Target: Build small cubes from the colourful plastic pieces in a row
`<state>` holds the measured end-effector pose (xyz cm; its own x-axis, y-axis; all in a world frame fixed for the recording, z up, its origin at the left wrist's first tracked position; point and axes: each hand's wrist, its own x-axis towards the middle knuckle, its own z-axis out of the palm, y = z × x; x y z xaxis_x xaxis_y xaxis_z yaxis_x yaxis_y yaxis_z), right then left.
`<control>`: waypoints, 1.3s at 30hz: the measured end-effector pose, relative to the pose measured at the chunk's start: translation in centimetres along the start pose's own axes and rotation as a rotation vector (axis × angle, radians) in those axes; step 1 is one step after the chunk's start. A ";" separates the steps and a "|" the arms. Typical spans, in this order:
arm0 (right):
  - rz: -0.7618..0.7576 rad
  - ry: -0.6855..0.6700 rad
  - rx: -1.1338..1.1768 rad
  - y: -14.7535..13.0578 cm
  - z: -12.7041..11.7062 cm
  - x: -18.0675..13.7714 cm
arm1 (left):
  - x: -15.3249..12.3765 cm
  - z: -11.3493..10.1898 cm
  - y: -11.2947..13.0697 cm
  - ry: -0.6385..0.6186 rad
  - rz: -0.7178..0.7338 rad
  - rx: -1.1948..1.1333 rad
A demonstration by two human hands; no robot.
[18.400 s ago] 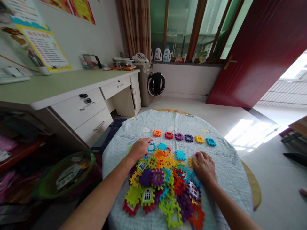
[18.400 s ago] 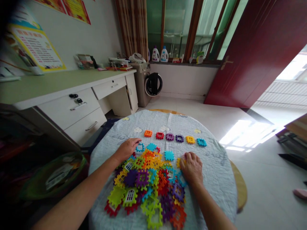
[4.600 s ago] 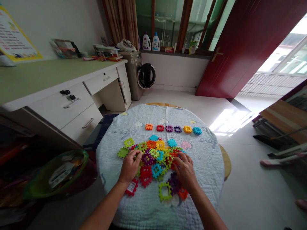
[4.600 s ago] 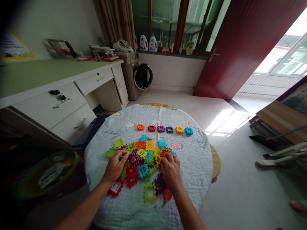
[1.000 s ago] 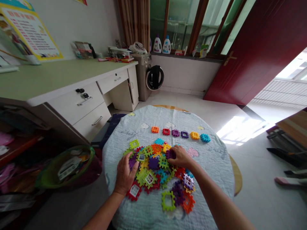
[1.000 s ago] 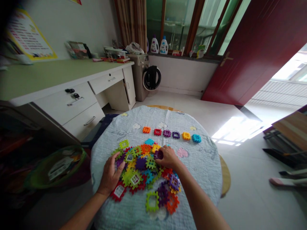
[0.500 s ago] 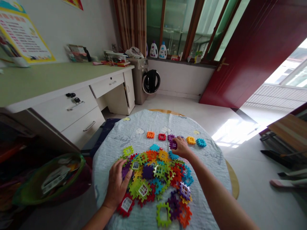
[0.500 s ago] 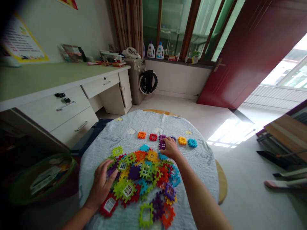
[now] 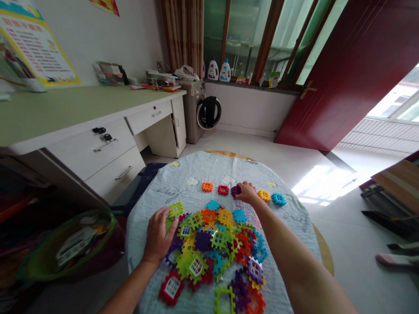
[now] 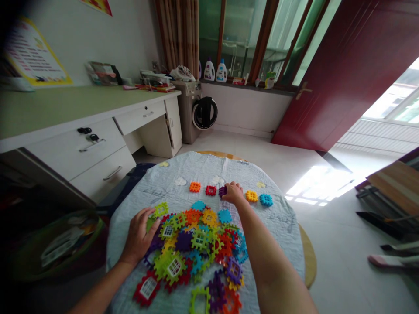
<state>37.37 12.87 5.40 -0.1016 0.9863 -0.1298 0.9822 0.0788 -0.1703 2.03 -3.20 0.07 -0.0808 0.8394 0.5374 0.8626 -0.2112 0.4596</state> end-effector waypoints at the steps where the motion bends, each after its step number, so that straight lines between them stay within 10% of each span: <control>1: -0.001 -0.009 -0.003 0.1 0.0 0.1 | -0.1 0.0 0.1 0.002 -0.008 -0.009; 28: -0.032 -0.066 -0.035 -0.5 -0.5 0.6 | 0.2 -0.2 0.3 -0.015 -0.059 -0.050; 39: -0.064 0.310 0.350 4.1 1.3 -12.2 | 0.5 -0.1 0.2 -0.045 -0.072 -0.038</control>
<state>42.47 1.00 4.99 -0.0556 0.9820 0.1806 0.8578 0.1396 -0.4946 2.13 -2.90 0.54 -0.1189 0.8744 0.4704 0.8359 -0.1676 0.5227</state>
